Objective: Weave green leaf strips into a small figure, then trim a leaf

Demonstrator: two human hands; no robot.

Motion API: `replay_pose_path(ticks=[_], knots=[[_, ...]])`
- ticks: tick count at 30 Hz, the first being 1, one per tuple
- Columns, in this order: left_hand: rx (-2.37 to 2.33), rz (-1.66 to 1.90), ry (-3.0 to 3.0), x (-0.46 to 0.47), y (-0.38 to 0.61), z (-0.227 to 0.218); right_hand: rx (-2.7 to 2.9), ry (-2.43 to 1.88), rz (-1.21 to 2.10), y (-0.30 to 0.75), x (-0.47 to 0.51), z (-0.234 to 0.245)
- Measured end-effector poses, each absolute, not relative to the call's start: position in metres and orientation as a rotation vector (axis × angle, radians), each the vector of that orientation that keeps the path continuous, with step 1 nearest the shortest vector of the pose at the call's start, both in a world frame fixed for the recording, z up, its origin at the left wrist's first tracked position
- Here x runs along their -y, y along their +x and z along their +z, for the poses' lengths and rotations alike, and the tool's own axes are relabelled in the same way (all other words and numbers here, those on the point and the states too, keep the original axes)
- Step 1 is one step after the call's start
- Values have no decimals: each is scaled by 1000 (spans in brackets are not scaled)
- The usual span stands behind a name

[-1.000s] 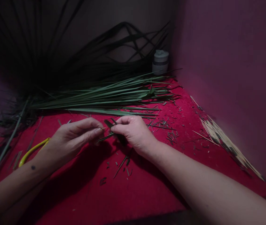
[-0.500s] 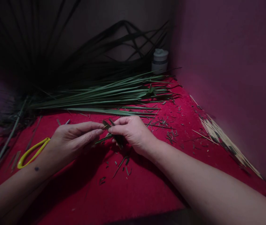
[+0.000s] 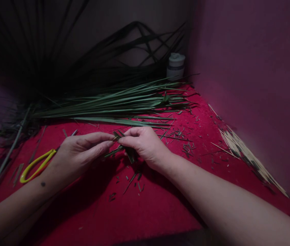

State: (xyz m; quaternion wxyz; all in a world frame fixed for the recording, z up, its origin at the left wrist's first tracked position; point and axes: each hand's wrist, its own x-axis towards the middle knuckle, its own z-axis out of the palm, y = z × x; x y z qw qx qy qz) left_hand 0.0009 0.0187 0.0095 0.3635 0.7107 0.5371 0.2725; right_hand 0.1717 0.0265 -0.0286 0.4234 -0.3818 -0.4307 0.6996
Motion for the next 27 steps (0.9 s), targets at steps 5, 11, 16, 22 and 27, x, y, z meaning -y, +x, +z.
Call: replay_pose_path(ticks=[5,11,16,22,27], knots=[[-1349,702,1965,-17,0,9,1129,-1066,1667,171,-26,-27],[-1261,709,2236,-16,-1,9,1189,-1113,1581,172,-25,-27],[-1246,699,2343,-17,-2,6,1240,-1150,1542,171,-24,-24],[-1265,688,2393,-13,-3,5,1374,-1181,1345,168,-20,-22],[-1264,644,2438,-12,-3,3,1516,-1175,1170,167,-17,-25]])
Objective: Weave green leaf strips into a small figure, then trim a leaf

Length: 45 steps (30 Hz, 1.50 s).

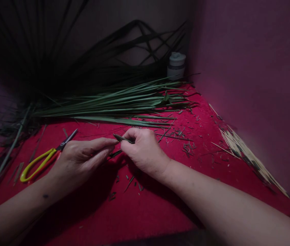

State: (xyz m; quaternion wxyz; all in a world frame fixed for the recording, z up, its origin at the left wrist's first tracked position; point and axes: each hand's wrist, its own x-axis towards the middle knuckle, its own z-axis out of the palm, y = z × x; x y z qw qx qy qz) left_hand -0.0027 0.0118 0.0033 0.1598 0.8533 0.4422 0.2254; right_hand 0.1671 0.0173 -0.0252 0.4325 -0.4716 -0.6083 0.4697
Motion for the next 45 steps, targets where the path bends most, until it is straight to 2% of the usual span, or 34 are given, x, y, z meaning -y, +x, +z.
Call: replay_pose_path(ticks=[6,10,19,25,31,33,35,40,42,45], knots=[[-1355,616,2464,-9,0,0,1787,-1199,721,167,-13,-28],[-1375,596,2263,-8,3,3,1921,-1187,422,167,-11,-31],[-1022,606,954,-21,6,-3,2045,-1107,48,169,-10,-31],[-1005,639,959,-20,7,-6,2043,-1087,14,169,-11,-32],[-1325,755,1990,-7,9,-5,2070,-1069,25,168,-10,-34],[-1353,797,2136,-6,9,-7,2064,-1071,7,167,-9,-34],[-1315,789,1970,-9,9,-8,2037,-1073,12,166,-10,-35],[-1068,556,1091,-27,3,-5,1979,-1036,49,165,-12,-36],[-1011,486,1008,-31,0,-4,1968,-1035,69,166,-12,-36],[-1077,531,1250,-29,-1,-3,1956,-1055,90,165,-12,-37]])
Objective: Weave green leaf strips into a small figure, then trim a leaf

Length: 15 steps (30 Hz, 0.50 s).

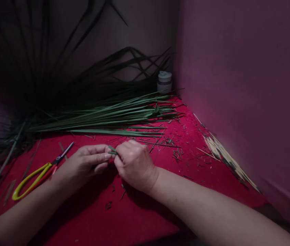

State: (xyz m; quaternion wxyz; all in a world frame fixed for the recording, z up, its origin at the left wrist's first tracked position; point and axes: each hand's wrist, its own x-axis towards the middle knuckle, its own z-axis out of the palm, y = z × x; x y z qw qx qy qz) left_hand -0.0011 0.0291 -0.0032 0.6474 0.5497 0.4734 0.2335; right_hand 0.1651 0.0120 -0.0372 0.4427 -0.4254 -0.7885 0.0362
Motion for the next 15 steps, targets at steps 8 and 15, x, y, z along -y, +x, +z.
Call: replay_pose_path(ticks=[8,15], knots=[[-1346,723,2351,-17,4,-16,1910,-1107,154,161,-11,-39],[-1034,482,1080,-33,0,-6,1933,-1021,73,163,-12,-39]])
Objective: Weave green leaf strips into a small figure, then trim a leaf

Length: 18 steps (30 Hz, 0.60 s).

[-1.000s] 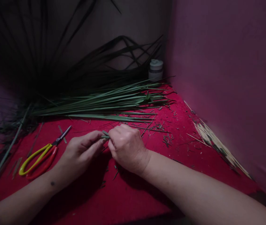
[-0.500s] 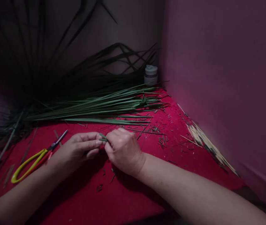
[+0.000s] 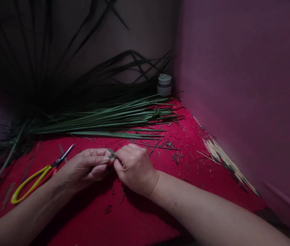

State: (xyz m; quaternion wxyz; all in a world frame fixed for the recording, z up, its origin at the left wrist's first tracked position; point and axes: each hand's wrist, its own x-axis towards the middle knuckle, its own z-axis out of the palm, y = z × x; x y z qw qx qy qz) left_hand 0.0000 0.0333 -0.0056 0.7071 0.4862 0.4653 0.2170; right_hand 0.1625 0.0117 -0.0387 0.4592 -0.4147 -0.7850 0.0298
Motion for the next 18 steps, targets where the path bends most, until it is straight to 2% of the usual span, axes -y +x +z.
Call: replay_pose_path(ticks=[4,11,13,18], knots=[[-1057,502,1193,-33,-1,-5,1955,-1024,62,163,-12,-40],[-1323,727,2242,-12,2,-15,1965,-1042,145,164,-13,-43],[-1310,710,2133,-13,2,-15,1960,-1042,150,164,-13,-44],[-1097,481,1175,-30,0,-7,1965,-993,116,163,-11,-42]])
